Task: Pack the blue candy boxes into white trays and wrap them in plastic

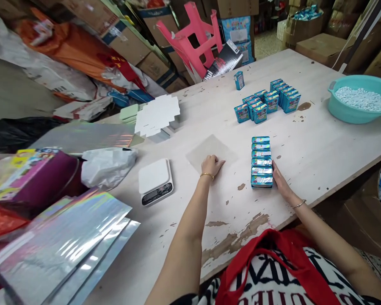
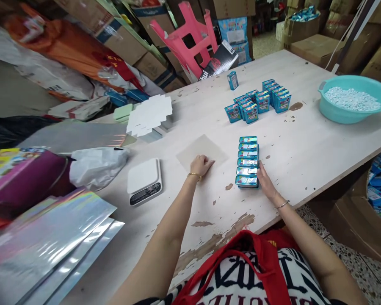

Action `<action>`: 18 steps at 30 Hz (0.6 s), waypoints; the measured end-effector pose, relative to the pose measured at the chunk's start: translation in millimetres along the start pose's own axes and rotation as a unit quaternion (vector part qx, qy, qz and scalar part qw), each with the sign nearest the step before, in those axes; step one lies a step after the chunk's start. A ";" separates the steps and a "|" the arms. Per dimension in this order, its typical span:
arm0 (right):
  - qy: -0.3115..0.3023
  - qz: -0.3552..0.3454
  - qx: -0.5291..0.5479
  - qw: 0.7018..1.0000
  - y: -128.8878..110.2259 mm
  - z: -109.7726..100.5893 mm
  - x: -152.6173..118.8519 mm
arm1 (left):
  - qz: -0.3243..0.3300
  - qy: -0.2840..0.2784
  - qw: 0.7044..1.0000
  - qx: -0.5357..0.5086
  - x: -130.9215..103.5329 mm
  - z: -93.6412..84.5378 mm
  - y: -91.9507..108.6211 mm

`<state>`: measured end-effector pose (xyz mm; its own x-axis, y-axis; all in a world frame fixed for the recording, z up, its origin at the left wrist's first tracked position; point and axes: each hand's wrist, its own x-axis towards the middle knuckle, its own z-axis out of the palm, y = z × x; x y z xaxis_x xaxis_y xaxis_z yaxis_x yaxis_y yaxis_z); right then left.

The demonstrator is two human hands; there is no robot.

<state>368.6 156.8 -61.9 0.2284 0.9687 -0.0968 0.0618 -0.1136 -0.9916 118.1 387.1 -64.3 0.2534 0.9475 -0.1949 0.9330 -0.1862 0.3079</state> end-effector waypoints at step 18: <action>0.031 0.015 0.084 0.996 -92.0 54.2 -71.4 | 0.166 0.220 0.901 -0.335 -140.8 -44.2 69.7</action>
<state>293.9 110.0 31.6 0.2870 0.9497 -0.1254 -0.1077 -0.0981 -0.9893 136.2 252.3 25.7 0.2268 0.9071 0.3546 0.4239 -0.4197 0.8026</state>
